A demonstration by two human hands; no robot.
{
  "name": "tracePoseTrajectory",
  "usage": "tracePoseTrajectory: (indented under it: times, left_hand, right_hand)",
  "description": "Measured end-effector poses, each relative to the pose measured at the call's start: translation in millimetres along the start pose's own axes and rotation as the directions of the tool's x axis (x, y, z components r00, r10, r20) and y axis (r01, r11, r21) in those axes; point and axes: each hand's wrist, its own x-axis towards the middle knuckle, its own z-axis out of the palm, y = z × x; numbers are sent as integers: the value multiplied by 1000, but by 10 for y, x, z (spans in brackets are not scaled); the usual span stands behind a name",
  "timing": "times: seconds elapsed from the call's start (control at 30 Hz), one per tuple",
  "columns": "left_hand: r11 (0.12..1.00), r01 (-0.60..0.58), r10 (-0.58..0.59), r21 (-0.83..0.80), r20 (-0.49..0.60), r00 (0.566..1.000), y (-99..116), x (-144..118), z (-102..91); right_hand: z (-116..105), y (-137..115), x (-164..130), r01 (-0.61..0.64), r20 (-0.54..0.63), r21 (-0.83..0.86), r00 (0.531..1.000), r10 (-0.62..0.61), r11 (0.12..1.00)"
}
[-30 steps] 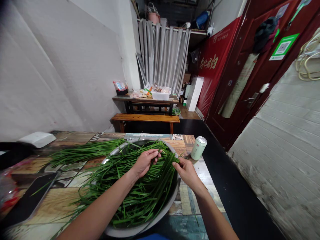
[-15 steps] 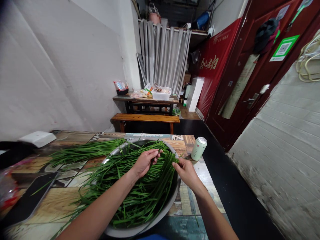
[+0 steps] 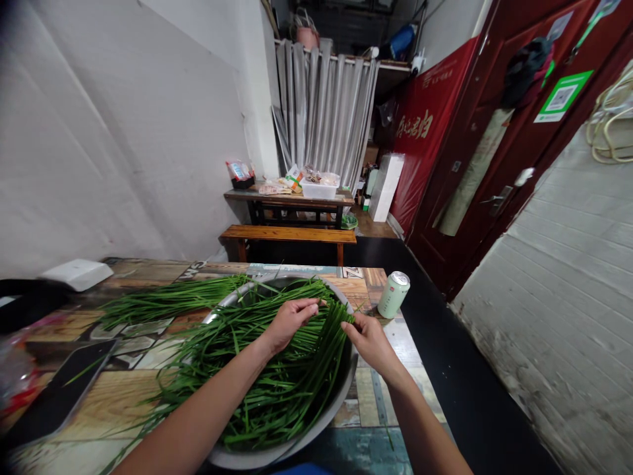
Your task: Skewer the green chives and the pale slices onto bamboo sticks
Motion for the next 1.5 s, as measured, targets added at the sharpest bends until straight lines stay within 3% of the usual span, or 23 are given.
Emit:
tracePoseTrajectory:
  times: [0.13, 0.3, 0.4, 0.47, 0.53, 0.6, 0.7, 0.77, 0.87, 0.93, 1.0, 1.13, 1.2, 1.3, 1.4, 1.43, 1.5]
  left_hand:
    - [959, -202, 192, 199, 66, 979, -14, -22, 78]
    - [976, -186, 182, 110, 44, 982, 104, -78, 66]
    - [988, -154, 152, -15, 261, 953, 237, -188, 92]
    - [995, -65, 90, -72, 437, 895, 307, -282, 145]
    - [995, 48, 3, -82, 536, 844, 353, -360, 195]
    - [995, 77, -37, -57, 513, 858, 380, -400, 200]
    - [997, 3, -34, 75, 426, 904, 405, -400, 57]
    - [976, 17, -116, 219, 445, 888, 408, -398, -139]
    - [904, 116, -320, 412, 471, 822, 372, -435, -481]
    - [822, 76, -336, 564, 374, 865, 321, -481, -655]
    - [701, -31, -265, 713, 300, 917, 267, -521, -742]
    - [543, -166, -253, 823, 349, 903, 248, -501, -698]
    - [472, -163, -217, 867, 293, 931, 309, -435, -647]
    - [291, -160, -144, 943, 209, 967, 451, -313, -615]
    - [89, -143, -240, 986, 161, 957, 563, -221, -602]
    - [65, -145, -233, 987, 156, 960, 574, -195, -580]
    - [128, -216, -148, 968, 234, 961, 535, -130, -484]
  right_hand:
    - [34, -55, 30, -10, 23, 85, 1000, 8, 996]
    - [26, -219, -26, -45, 80, 262, 997, 25, 964]
    - [-21, -386, -110, -58, 90, 346, 996, 28, 937]
    - [-53, -476, -166, -38, 64, 389, 998, 15, 921]
    - [-81, -505, -215, -20, 18, 414, 1000, 14, 910]
    - [-114, -468, -261, -12, -61, 420, 997, 42, 907]
    - [-214, -369, -348, 3, -196, 431, 976, 91, 902]
    - [-343, -352, -424, 39, -272, 434, 958, 90, 900]
    - [-613, -445, -552, 138, -391, 397, 920, 32, 907]
    - [-793, -538, -634, 213, -470, 368, 882, -17, 905]
    - [-925, -600, -700, 272, -526, 345, 849, -55, 899]
    - [-1008, -600, -792, 315, -590, 325, 804, -69, 892]
    - [-1004, -592, -838, 355, -641, 313, 763, -80, 881]
    - [-1021, -634, -929, 431, -706, 304, 700, -103, 849]
    - [-1072, -693, -1035, 480, -748, 306, 655, -104, 822]
    - [-1089, -697, -1068, 481, -752, 308, 651, -100, 821]
    - [-1106, -670, -1121, 474, -744, 311, 661, -99, 824]
